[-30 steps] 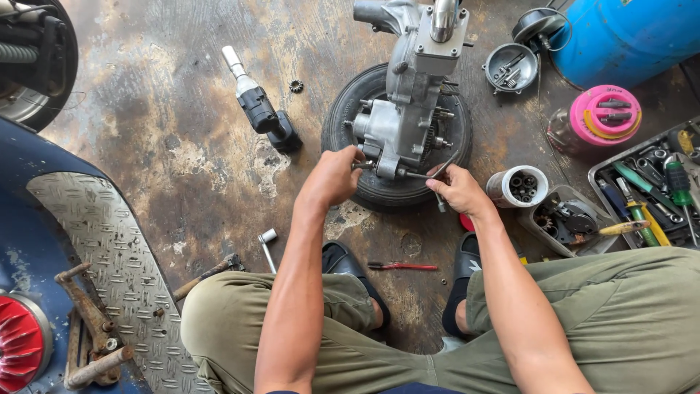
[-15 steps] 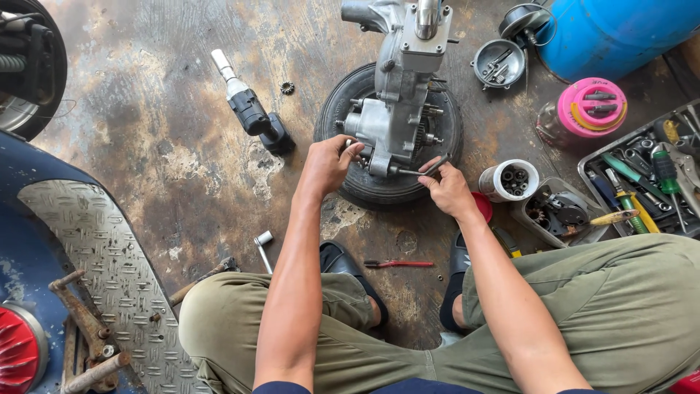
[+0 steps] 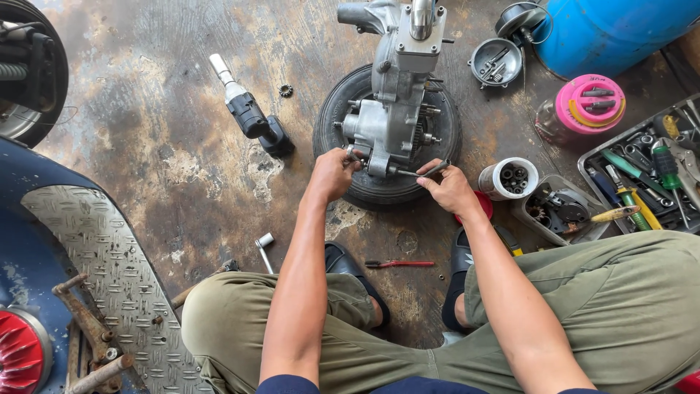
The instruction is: The person sits on the workshop floor working on a scooter engine and transmission assembly mounted on a wheel. They use a socket wrench to loosen and remove bolts from the engine casing, handle small removed parts, and use a screwdriver to work on a small component in their hands.
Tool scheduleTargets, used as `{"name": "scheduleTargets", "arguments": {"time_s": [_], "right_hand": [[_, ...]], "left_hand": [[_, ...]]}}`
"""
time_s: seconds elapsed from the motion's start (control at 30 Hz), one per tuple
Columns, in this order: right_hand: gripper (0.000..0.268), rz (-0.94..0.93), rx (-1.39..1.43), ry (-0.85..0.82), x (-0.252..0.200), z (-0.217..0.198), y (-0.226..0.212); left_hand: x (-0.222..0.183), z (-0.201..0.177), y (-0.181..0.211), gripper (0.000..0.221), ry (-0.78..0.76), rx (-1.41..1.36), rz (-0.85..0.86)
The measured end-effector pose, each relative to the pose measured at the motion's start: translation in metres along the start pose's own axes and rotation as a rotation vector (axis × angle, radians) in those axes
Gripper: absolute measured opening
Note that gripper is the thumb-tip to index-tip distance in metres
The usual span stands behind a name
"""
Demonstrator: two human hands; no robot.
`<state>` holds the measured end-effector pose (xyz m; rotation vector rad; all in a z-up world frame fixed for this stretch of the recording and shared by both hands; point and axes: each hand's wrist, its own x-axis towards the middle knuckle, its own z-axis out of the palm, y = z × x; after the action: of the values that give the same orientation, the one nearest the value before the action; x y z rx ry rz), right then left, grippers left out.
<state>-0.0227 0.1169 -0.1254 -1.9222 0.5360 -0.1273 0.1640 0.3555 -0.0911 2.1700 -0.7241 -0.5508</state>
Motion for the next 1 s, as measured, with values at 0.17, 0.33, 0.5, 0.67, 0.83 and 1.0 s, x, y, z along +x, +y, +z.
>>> {"name": "scheduleTargets", "arguments": {"time_s": [0.17,0.33,0.5,0.67,0.83,1.0], "right_hand": [[0.021,0.0,-0.047,-0.004,0.0,-0.002,0.002],[0.022,-0.02,-0.084,-0.016,0.002,-0.003,0.005],[0.02,-0.024,-0.09,0.011,-0.001,-0.001,0.006],[0.019,-0.103,-0.151,0.061,-0.003,0.004,0.012],[0.017,-0.233,-0.239,0.128,-0.001,0.005,0.009],[0.016,-0.286,-0.159,0.124,-0.007,0.002,0.004]], "left_hand": [[0.001,0.016,-0.012,0.025,-0.067,0.047,0.062],[0.009,0.026,-0.02,0.028,-0.126,0.049,-0.041],[0.008,0.022,-0.019,0.023,-0.107,0.035,-0.051],[0.004,0.016,-0.006,0.025,-0.103,0.041,-0.061],[0.003,0.016,-0.003,0.024,-0.085,0.046,-0.046],[0.003,0.015,0.003,0.021,-0.028,0.026,-0.035]]}}
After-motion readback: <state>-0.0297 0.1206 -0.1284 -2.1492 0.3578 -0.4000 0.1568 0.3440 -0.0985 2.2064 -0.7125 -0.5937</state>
